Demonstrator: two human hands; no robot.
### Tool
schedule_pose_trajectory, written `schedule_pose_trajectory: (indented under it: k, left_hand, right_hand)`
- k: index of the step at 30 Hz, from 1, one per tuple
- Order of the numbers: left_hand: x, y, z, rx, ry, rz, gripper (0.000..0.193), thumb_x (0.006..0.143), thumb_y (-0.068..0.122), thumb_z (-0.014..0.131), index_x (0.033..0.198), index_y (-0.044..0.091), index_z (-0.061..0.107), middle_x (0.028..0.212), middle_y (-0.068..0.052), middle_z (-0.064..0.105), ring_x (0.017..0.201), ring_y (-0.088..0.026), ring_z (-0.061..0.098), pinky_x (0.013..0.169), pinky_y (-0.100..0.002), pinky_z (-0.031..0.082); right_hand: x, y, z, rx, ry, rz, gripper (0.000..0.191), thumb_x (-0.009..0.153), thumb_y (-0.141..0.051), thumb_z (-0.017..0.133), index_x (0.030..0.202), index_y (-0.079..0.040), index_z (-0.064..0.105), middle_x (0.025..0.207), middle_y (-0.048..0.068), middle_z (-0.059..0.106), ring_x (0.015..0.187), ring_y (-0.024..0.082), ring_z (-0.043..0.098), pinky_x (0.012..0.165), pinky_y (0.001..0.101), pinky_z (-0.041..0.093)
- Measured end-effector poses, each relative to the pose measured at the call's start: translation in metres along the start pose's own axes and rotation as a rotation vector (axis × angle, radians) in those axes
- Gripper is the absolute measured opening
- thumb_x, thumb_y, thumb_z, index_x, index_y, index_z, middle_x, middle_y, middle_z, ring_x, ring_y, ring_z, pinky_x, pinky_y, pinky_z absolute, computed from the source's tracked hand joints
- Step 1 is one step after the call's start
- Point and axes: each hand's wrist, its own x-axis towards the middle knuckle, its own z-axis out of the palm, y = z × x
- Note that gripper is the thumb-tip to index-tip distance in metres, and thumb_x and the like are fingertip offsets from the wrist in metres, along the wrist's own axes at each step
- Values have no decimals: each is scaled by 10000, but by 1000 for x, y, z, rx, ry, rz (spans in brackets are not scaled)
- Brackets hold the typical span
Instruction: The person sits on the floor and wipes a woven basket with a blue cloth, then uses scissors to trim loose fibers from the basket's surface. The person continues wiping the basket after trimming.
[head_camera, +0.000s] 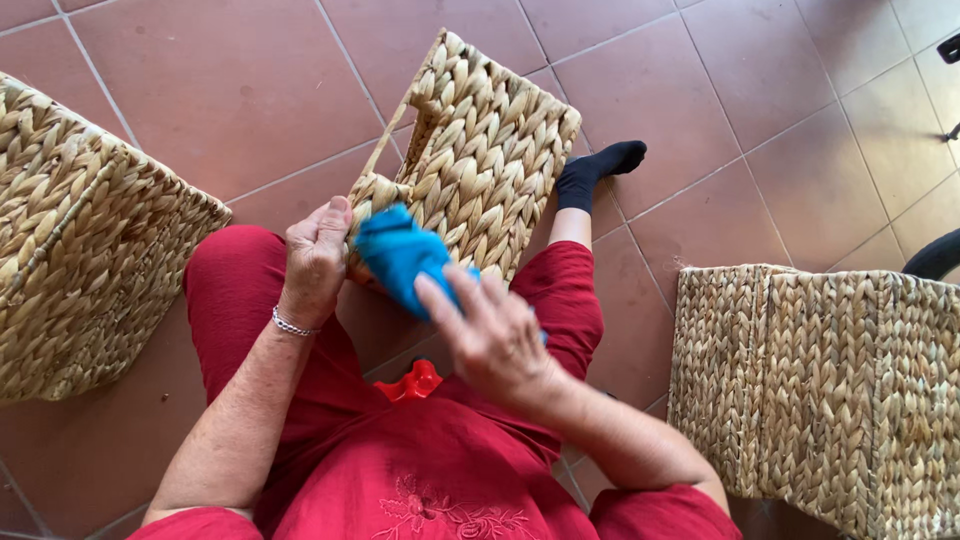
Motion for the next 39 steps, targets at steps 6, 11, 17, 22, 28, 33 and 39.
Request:
schedule_pose_trajectory:
  k: [6, 11, 17, 22, 28, 33, 39]
  left_hand:
    - [-6, 2, 2, 20, -30, -27, 317, 1112, 273, 523, 922, 59, 660, 693, 132, 442, 610, 11, 329, 522, -209, 277]
    - [-7, -5, 0, 7, 6, -21, 279, 1105, 244, 514, 961, 61, 667, 734, 135, 483, 644, 6, 345, 550, -207, 288]
    - [-5, -15, -5, 81, 88, 79, 317, 1119, 210, 508, 886, 37, 636, 742, 116, 442, 689, -12, 345, 599, -214, 299]
    - [-3, -13, -7, 77, 63, 125, 371, 1153, 213, 499, 825, 56, 572, 767, 115, 443, 717, -14, 346, 617, -215, 311]
    - [-10, -3, 1, 46, 15, 80, 293, 1119, 210, 516, 872, 75, 598, 742, 113, 418, 699, -23, 340, 624, -229, 310]
    - [-6, -2, -2, 61, 38, 23, 376, 1145, 266, 477, 829, 86, 576, 718, 112, 428, 681, -21, 350, 596, -225, 320]
    - [-7, -14, -12, -5, 89, 90, 313, 1145, 241, 474, 923, 84, 628, 833, 105, 529, 776, -13, 426, 703, -208, 375]
  right_hand:
    - [63, 143, 39, -423, 125, 232, 476, 885, 21, 670, 1353, -50, 614, 1073, 198, 635, 916, 363, 639, 672, 451, 581]
    - [98, 204, 60, -535, 267, 417, 466, 854, -24, 727, 1291, 18, 571, 1140, 241, 613, 961, 389, 644, 735, 471, 596]
    - [34, 85, 26, -260, 116, 323, 577, 864, -51, 732, 1401, 15, 531, 1148, 226, 613, 912, 382, 621, 630, 512, 525]
    - [-30, -20, -2, -26, 88, 101, 530, 838, 1, 674, 1365, -16, 617, 1211, 213, 597, 892, 343, 615, 693, 423, 572]
    - [-7, 57, 10, -128, 194, 178, 451, 927, 13, 704, 1363, -92, 658, 1160, 184, 608, 915, 314, 636, 660, 393, 556]
    - [33, 167, 41, -144, 450, 404, 459, 1005, -88, 753, 1426, -45, 575, 1175, 171, 617, 1013, 341, 671, 840, 437, 579]
    - [26, 85, 30, -56, 499, 365, 502, 914, -10, 722, 1396, -55, 590, 1214, 183, 593, 1067, 372, 657, 922, 442, 589]
